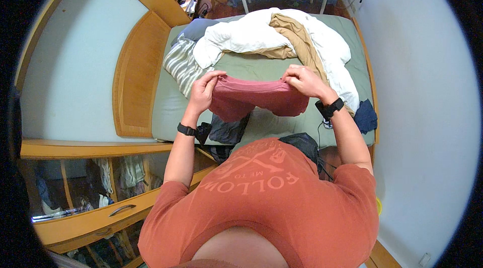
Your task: The person folds several garments on a bed, including a dark shirt, a gray long-sleeve shirt, a pink t-shirt, and a striped shirt. After folding, the person places the stack of folded clothes into a wooden wardrobe.
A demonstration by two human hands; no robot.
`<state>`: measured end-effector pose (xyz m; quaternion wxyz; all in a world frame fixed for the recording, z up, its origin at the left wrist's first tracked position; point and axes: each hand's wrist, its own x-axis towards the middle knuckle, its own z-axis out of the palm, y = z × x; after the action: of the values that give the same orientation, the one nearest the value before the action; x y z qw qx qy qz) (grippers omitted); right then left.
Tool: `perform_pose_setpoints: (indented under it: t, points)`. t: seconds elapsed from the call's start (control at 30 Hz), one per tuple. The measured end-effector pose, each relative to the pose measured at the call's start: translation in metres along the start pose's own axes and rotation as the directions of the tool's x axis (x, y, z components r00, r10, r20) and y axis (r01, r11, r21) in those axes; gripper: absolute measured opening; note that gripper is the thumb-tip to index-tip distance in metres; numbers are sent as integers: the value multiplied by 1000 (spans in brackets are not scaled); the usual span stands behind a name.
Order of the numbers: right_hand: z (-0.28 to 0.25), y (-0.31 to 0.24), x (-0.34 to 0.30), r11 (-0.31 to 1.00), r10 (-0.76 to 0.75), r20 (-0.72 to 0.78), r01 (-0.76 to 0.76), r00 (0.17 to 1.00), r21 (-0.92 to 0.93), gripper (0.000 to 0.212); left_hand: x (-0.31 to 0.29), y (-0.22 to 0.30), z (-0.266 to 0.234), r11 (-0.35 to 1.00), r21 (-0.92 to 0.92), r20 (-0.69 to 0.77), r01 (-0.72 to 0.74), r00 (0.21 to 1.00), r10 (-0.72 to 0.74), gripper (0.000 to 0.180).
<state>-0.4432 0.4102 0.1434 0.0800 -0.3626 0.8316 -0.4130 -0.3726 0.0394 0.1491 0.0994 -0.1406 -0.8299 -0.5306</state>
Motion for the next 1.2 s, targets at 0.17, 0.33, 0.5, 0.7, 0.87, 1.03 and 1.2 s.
perform_pose_setpoints:
  t: [0.17, 0.33, 0.5, 0.7, 0.87, 1.03, 1.2]
  points:
    - [-1, -9, -2, 989, 66, 137, -47, 988, -137, 24, -5, -2, -7, 993, 70, 173, 94, 979, -105, 16]
    - [5, -5, -4, 998, -26, 38, 24, 999, 56, 23, -7, 0, -5, 988, 74, 152, 135, 978, -145, 17]
    - [8, 6, -8, 982, 1, -14, 2, 1000, 188, 23, -5, -4, -7, 974, 160, 80, 159, 982, -173, 17]
    - [9, 14, -5, 890, 31, -74, 6, 997, 456, 16, -4, -10, -9, 964, 246, -61, 104, 994, -91, 15]
    - [12, 15, -4, 809, 116, -109, -31, 987, 587, 12, -1, -9, -9, 953, 298, -156, -57, 982, 107, 14]
    - [13, 7, 5, 946, 105, -291, -6, 951, 323, 9, 3, -10, -8, 952, 251, -166, -173, 962, 219, 14]
    - [15, -2, 9, 928, 269, -299, -163, 916, 335, 9, -1, -17, -8, 976, 214, -165, -38, 984, 74, 16]
